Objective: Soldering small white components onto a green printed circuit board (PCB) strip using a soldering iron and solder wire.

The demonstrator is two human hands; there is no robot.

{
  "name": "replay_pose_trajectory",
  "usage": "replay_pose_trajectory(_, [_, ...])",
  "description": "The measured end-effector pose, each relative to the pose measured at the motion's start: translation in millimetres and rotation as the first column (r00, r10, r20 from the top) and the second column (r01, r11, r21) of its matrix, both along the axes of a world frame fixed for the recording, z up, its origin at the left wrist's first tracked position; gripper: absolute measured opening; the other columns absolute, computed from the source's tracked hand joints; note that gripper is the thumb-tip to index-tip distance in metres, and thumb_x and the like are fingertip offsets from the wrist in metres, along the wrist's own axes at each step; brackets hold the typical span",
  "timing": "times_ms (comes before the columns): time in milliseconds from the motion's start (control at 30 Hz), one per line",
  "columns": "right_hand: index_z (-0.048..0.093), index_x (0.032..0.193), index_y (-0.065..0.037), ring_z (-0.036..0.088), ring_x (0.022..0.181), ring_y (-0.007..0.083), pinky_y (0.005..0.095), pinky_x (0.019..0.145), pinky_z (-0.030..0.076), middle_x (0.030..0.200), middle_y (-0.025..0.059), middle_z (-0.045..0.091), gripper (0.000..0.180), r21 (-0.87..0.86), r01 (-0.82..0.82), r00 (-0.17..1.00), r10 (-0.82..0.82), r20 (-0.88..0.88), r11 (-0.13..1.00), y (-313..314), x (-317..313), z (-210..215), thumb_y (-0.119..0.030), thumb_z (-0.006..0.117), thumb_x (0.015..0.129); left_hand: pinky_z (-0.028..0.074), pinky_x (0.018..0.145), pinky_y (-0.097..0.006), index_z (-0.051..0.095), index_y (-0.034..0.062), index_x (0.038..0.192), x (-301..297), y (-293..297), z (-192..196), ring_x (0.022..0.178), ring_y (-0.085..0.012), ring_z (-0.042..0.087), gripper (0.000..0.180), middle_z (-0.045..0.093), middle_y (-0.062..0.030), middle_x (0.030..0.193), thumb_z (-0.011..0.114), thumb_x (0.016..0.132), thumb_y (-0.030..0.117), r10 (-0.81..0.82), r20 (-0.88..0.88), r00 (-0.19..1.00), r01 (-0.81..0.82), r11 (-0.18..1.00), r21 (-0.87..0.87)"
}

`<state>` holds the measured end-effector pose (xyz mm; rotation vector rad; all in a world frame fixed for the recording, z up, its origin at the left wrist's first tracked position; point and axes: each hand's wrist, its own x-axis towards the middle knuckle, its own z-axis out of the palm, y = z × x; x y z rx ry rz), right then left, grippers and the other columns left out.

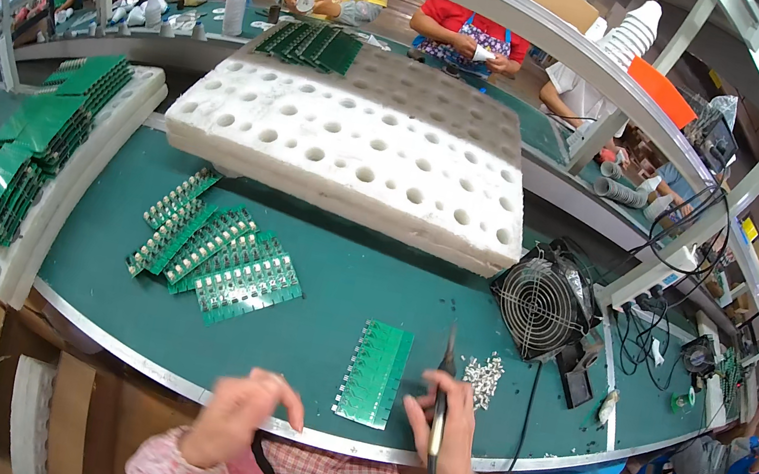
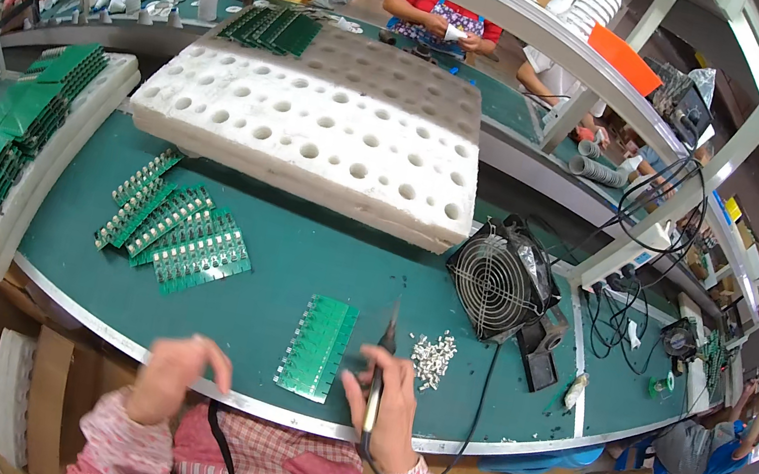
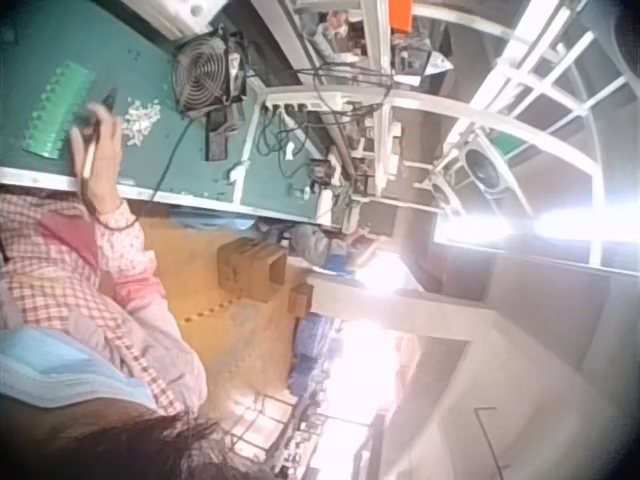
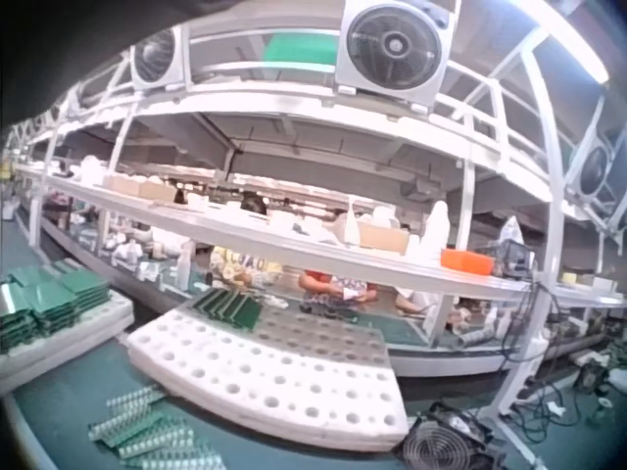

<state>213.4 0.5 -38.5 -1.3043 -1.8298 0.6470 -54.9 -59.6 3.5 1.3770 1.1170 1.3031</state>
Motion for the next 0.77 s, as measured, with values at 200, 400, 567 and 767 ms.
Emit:
replay_pose_trajectory(200, [0.041,0.146,-0.007,0.064,0.097,0.0219,0.0337,0.085,0.053,0.117,0.0152,0.055,0.072,0.085,0.027,0.992,-0.037,0.121,0.996,56,-23,-12,-0.003,0.078,0.084,0.045,0.095,-0.048,0.052,-0.0065,0.11,-34,-9,81,0.096,-0.0286,0.067,0.031,0.071,-0.014,0.1,0.04,0.105,0.021,-0.751,0.1,0.653,0.31,0.385,0.869])
replay_pose_trajectory(400, [0.04,0.148,-0.01,0.061,0.091,0.017,0.0306,0.084,0.053,0.124,0.0144,0.053,0.075,0.038,0.063,0.998,-0.063,0.0,0.997,64,-32,-27,0.0,0.077,0.084,0.038,0.107,-0.055,0.033,-0.0016,0.148,-77,-34,93,0.108,-0.0222,0.07,0.061,0.073,0.0006,0.117,0.044,0.106,0.041,-0.837,-0.095,0.538,0.335,0.108,0.936])
replay_pose_trajectory(567, [0.044,0.144,-0.01,0.058,0.086,0.0097,0.0247,0.076,0.054,0.126,0.0093,0.053,0.062,-0.282,-0.02,0.919,-0.094,-0.384,0.959,46,-23,-18,-0.001,0.072,0.089,0.047,0.086,-0.045,0.041,0.0094,0.065,-64,-19,18,0.063,-0.0242,0.057,0.04,0.062,-0.009,0.07,0.043,0.102,0.024,-0.333,0.724,0.604,-0.11,0.865,0.49])
replay_pose_trajectory(767, [0.049,0.14,-0.01,0.059,0.091,0.01,0.0267,0.073,0.059,0.125,0.009,0.054,0.047,-0.344,-0.019,0.74,-0.219,-0.637,0.939,17,-23,4,-0.002,0.062,0.096,0.042,0.103,-0.051,0.046,0.0044,0.06,-36,10,-47,0.102,-0.0366,0.063,0.06,0.07,-0.0284,0.102,0.034,0.107,0.039,0.265,0.567,0.78,-0.102,0.948,-0.301])
